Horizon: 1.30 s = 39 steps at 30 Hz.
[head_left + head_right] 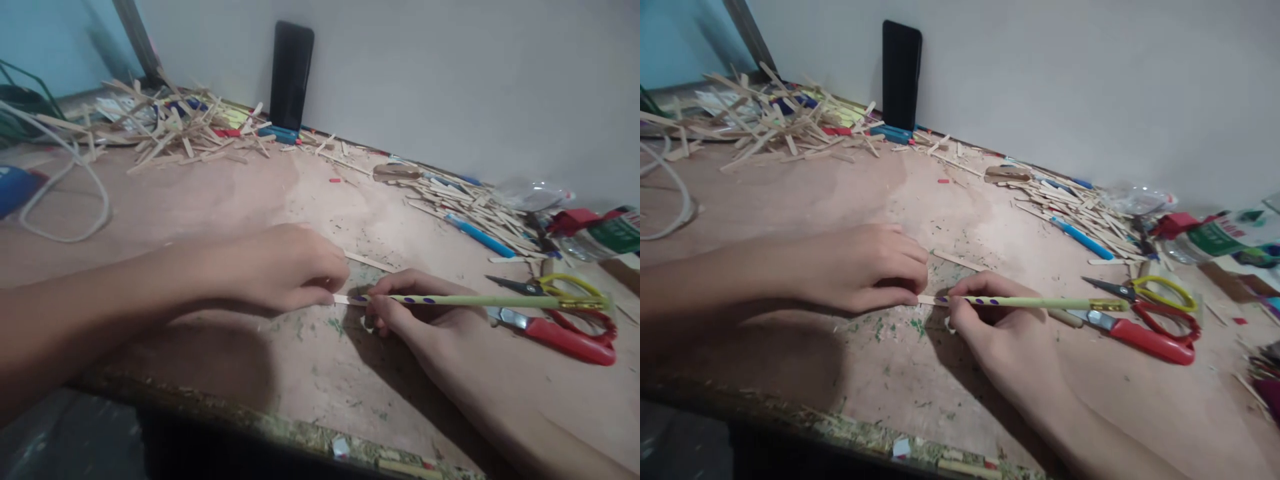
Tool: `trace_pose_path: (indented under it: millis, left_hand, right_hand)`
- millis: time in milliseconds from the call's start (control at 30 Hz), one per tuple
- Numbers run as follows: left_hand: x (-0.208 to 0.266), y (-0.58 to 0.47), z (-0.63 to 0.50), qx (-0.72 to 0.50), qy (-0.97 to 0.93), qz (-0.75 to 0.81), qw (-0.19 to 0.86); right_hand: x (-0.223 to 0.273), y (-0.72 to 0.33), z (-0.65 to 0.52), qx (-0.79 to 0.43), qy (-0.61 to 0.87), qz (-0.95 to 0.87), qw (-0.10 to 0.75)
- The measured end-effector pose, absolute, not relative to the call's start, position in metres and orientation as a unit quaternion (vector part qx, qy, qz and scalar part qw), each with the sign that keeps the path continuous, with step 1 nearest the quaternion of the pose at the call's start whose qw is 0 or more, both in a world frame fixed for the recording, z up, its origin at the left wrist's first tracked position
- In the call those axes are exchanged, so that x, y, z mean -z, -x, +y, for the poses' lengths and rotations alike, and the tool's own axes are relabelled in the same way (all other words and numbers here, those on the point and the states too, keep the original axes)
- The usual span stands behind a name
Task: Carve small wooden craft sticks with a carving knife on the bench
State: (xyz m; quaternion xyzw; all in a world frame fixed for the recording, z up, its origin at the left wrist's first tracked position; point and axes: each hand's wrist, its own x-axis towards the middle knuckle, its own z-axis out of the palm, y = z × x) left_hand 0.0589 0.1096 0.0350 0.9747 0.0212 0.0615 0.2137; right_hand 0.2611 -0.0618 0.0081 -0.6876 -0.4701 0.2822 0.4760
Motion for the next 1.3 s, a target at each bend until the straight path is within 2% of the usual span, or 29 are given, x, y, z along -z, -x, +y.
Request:
trace_pose_path:
  millis: [467,1300]
  left_hand:
    - [-0.031,-0.057,0.113,-0.089,-0.976,-0.015,0.199]
    - [-0.026,-0.059,0.111,-0.082,-0.961,-0.006,0.265]
  right_hand:
    - [-0.020,-0.250,-0.066,-0.287,0.705,-0.446,0.470]
    - [-0.023,-0.250,-0.065,-0.291,0.723,-0.450,0.436]
